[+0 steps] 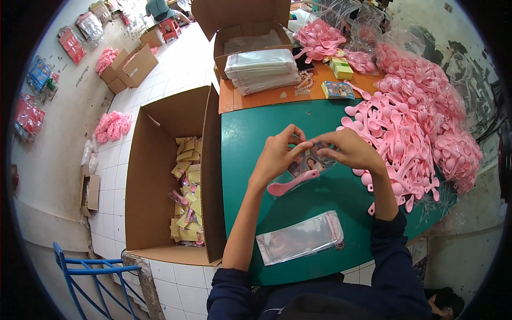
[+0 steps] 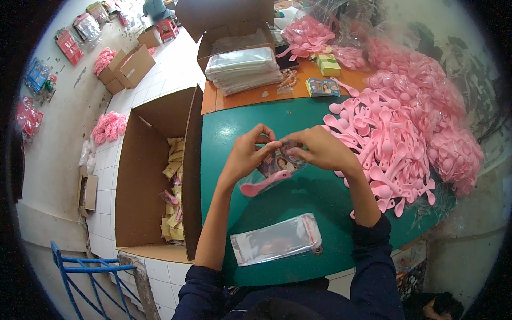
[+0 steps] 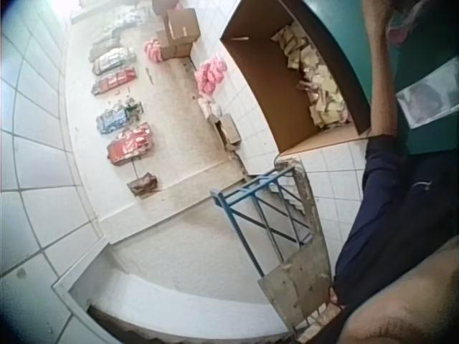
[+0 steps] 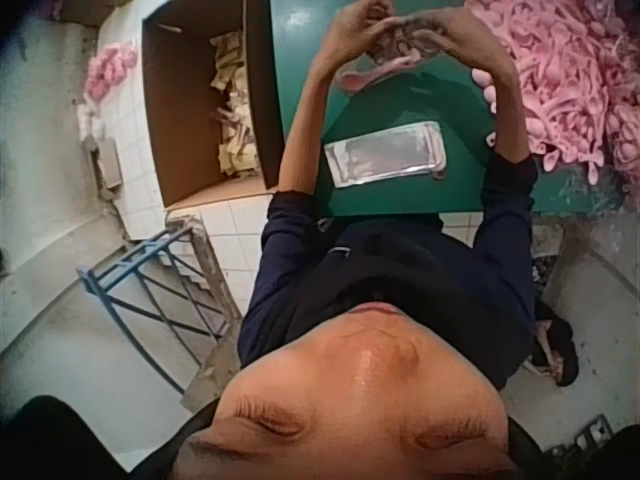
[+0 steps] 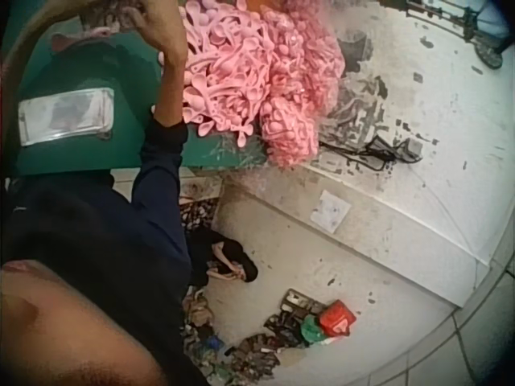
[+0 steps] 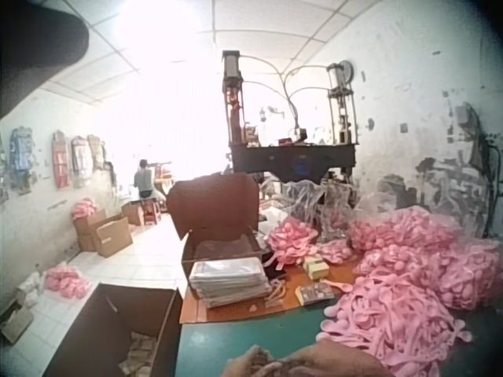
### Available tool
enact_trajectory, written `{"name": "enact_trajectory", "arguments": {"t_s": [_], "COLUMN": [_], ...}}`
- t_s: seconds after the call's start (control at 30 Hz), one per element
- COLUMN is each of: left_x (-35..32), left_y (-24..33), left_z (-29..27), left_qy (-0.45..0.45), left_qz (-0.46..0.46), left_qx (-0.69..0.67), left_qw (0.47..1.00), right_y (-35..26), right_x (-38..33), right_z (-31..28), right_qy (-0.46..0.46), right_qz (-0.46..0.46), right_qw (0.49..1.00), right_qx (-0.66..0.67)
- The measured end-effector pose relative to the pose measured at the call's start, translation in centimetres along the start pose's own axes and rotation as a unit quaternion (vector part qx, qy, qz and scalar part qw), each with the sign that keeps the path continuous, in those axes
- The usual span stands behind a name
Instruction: The person unpacks plastic spoons from a large plastic bag onto the table, then inserts spoons and paper cards into small plastic pouches.
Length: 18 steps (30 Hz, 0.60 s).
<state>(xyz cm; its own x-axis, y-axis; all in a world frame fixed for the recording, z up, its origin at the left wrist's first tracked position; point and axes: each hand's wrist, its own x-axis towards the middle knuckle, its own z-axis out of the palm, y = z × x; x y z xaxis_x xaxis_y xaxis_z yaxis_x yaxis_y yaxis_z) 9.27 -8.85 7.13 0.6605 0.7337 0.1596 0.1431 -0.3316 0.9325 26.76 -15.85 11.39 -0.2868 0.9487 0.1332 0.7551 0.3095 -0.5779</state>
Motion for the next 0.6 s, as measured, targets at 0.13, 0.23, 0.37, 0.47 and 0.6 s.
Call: {"name": "enact_trajectory", "arguments": {"t_s": [0.13, 0.23, 0.37, 0.47, 0.6], "left_x": [0.0, -0.3, -1.0, -0.9, -1.0], "left_y": [-0.4, -0.9, -3.0, -2.4, -1.4], "left_z": [-0.6, -2.7, -4.5, -4.5, -4.1], "left_qy": [0.011, -0.085, -0.209, -0.218, -0.207], "left_qz": [-0.024, -0.069, -0.024, -0.096, -0.106], "left_qx": [0.067, 0.056, -0.055, -0.135, -0.102], "left_qw": [0.997, 0.992, 0.976, 0.962, 0.967], "right_y": [1.5, 2.6, 3.3, 2.2, 3.3], "right_x": [0.4, 0.5, 0.6, 0.4, 0.1], "right_z": [0.0, 0.0, 0.3, 0.4, 0.5], "right_qy": [-0.08, -0.027, 0.017, -0.014, -0.038], "right_qz": [0.098, 0.133, 0.117, 0.14, 0.155], "right_qw": [0.981, 0.956, 0.96, 0.925, 0.921], "right_qx": [0.146, 0.259, 0.254, 0.353, 0.356]}}
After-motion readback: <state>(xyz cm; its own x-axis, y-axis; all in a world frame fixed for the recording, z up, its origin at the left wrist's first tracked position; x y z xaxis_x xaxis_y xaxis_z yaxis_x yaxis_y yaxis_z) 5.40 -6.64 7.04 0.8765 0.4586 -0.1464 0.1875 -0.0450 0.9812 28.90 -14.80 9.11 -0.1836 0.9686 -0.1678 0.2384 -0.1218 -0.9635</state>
